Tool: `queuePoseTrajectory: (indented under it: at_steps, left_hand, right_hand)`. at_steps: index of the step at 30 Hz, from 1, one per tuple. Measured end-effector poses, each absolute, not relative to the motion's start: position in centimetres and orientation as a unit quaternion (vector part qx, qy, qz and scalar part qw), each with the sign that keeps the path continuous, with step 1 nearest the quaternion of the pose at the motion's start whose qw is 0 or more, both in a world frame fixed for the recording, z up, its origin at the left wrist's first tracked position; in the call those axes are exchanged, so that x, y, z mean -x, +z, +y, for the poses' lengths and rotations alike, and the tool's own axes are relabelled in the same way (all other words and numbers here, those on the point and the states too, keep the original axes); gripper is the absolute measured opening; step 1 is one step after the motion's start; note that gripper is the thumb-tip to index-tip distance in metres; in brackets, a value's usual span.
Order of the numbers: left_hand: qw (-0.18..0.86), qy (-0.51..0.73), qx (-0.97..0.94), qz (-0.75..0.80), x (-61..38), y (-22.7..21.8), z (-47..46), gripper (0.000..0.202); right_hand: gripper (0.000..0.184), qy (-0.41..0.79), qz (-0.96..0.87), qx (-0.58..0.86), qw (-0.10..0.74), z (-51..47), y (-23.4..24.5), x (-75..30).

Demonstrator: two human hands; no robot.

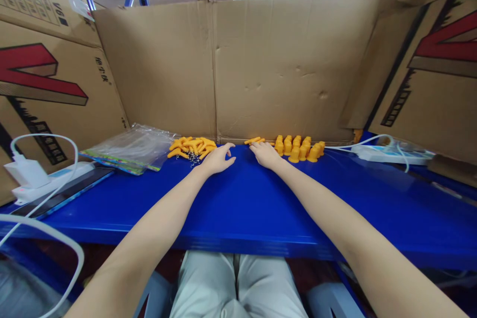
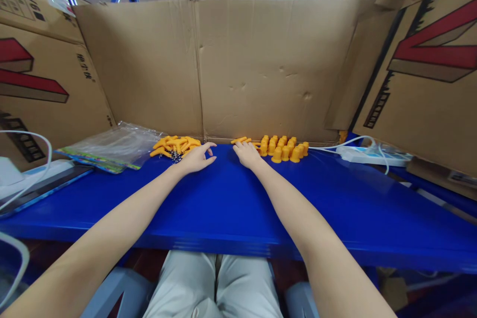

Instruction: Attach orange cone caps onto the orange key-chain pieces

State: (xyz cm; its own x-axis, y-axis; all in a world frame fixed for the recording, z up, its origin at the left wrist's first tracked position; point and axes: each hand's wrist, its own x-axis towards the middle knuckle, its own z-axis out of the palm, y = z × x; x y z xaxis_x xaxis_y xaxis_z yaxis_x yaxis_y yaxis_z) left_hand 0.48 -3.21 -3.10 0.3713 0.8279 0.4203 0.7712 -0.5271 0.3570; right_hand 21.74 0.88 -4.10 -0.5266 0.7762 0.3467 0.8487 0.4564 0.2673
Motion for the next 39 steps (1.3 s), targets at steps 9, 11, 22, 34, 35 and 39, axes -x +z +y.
queuePoseTrajectory:
  at_steps: [9, 11, 22, 34, 35, 39]
  left_hand:
    - [0.047, 0.262, -0.835, 0.483, -0.5, -3.0, -3.3, 0.042]
    - [0.052, 0.257, -0.834, 0.485, -0.5, -3.0, -3.3, 0.043]
    - [0.056, 0.266, -0.836, 0.477, -0.3, -3.5, -2.7, 0.041]
    - [0.051, 0.256, -0.835, 0.484, -0.2, -3.7, -2.4, 0.039]
    - [0.052, 0.254, -0.834, 0.487, -0.3, -3.7, -2.4, 0.039]
    - [0.05, 0.25, -0.832, 0.493, -0.4, -3.6, -2.5, 0.038]
  right_hand:
    - [0.046, -0.137, -0.841, 0.511, 0.112, 1.1, -5.4, -22.5]
    - [0.048, -0.132, -0.838, 0.515, 0.121, 1.0, -5.4, -22.5]
    - [0.05, -0.212, -0.763, 0.579, 0.195, 0.2, -4.2, -23.8]
    - [0.032, -0.182, -0.703, 0.669, 0.161, 1.1, -3.4, -27.9]
    - [0.031, -0.186, -0.702, 0.67, 0.156, 1.0, -3.1, -27.9]
    - [0.03, -0.199, -0.7, 0.671, 0.142, 0.5, -2.1, -27.7]
